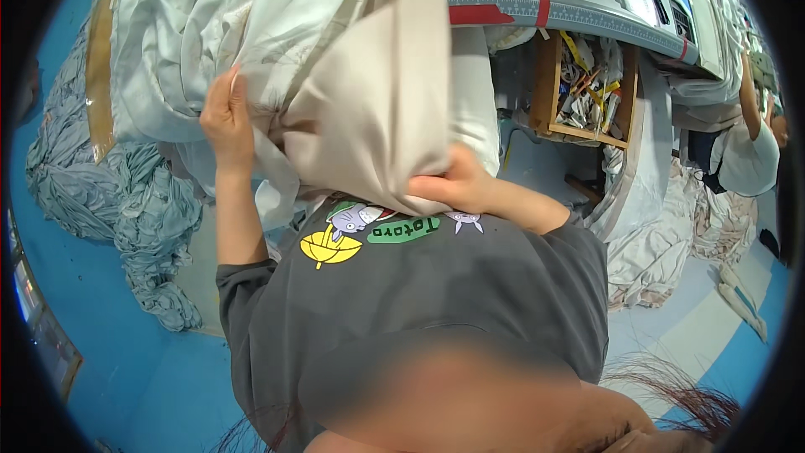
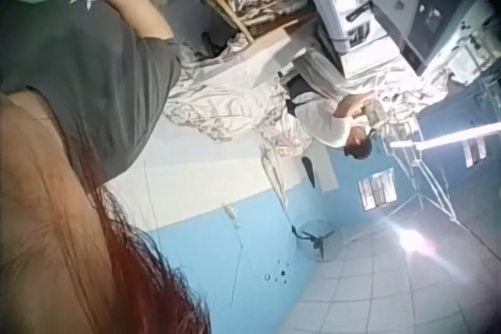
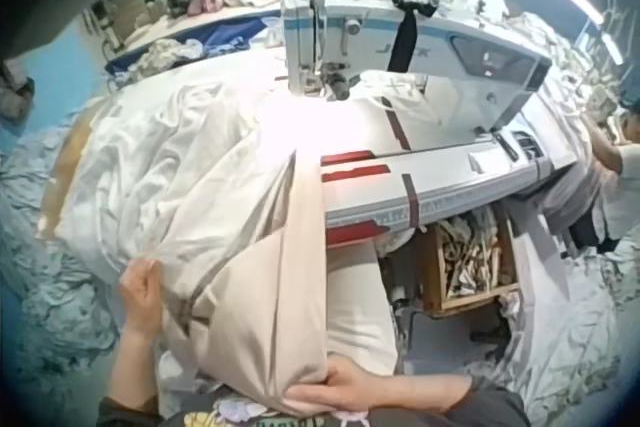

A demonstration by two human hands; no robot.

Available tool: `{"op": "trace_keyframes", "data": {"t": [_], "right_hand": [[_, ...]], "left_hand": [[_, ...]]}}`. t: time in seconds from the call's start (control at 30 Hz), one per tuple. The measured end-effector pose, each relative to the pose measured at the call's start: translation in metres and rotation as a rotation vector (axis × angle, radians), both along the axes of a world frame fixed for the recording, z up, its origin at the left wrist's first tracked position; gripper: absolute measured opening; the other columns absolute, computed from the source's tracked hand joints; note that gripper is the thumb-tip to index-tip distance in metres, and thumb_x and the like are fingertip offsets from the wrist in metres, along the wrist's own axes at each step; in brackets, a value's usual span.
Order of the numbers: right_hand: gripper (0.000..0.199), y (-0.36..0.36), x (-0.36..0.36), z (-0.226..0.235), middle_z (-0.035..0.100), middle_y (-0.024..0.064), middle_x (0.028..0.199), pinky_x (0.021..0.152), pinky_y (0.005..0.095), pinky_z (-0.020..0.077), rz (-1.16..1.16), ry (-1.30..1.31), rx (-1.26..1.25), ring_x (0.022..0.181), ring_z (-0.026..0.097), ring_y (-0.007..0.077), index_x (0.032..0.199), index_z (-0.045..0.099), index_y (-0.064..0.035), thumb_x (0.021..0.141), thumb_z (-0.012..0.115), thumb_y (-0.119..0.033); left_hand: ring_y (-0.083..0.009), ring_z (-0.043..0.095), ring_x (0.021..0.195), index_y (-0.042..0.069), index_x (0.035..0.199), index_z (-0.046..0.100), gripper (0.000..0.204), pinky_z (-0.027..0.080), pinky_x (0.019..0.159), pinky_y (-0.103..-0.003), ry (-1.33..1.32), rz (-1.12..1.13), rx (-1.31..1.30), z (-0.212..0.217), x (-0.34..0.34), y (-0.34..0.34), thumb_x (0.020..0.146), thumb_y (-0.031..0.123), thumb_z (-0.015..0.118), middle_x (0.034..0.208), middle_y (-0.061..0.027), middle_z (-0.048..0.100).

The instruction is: The person sews fabric using a sewing machine by aligning and folding the edges of the cloth, then feeding it under the needle to stitch multiple sections.

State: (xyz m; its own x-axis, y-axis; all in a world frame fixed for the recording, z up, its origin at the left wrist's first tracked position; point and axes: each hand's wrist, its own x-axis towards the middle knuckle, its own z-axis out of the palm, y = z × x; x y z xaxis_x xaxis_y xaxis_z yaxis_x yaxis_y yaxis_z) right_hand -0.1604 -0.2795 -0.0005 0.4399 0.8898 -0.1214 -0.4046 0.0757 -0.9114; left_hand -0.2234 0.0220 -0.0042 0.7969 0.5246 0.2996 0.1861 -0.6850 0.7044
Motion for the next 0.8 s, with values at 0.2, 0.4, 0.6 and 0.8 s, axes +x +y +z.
{"op": "trace_keyframes", "data": {"t": [0.2, 0.4, 0.6, 0.8], "right_hand": [[0.024, -0.02, -0.024, -0.071, 0.067, 0.0094, 0.075, 0.064, 0.0294, 0.0472, 0.133, -0.187, -0.334, 0.067, 0.061, 0.015, 0.096, 0.068, -0.0042, 0.09, 0.064, -0.027], [0.029, -0.021, -0.016, -0.071, 0.059, 0.0168, 0.061, 0.052, 0.0391, 0.0456, 0.212, -0.7, -0.434, 0.054, 0.057, 0.0335, 0.087, 0.067, -0.0043, 0.091, 0.056, -0.031], [0.02, -0.023, 0.002, -0.07, 0.058, 0.0148, 0.061, 0.057, 0.04, 0.0465, 0.545, -0.965, -0.385, 0.059, 0.059, 0.0312, 0.086, 0.068, -0.007, 0.081, 0.062, -0.025], [0.032, 0.019, 0.086, -0.065, 0.066, 0.0141, 0.103, 0.082, 0.0356, 0.0485, 0.134, -0.234, -0.111, 0.095, 0.063, 0.0223, 0.107, 0.064, 0.0001, 0.084, 0.066, -0.022]], "left_hand": [[-0.0139, 0.062, 0.083, 0.003, 0.103, 0.067, 0.017, 0.048, 0.074, -0.025, -0.094, 0.019, 0.029, 0.043, 0.0, -0.006, 0.094, 0.01, 0.055, 0.097, -0.0079, 0.068], [-0.0226, 0.065, 0.062, 0.006, 0.08, 0.061, 0.012, 0.049, 0.052, -0.033, 0.318, -0.913, 0.383, 0.035, 0.013, -0.122, 0.068, 0.004, 0.062, 0.083, -0.0108, 0.066], [-0.0281, 0.062, 0.055, 0.005, 0.072, 0.056, 0.015, 0.047, 0.048, -0.037, 0.502, -0.819, 0.179, -0.007, 0.027, -0.146, 0.076, 0.015, 0.066, 0.06, -0.0107, 0.06], [-0.0283, 0.06, 0.051, 0.005, 0.071, 0.058, 0.013, 0.047, 0.047, -0.038, 0.353, -0.913, 0.072, 0.009, 0.038, -0.142, 0.077, 0.014, 0.065, 0.054, -0.0101, 0.058]]}}
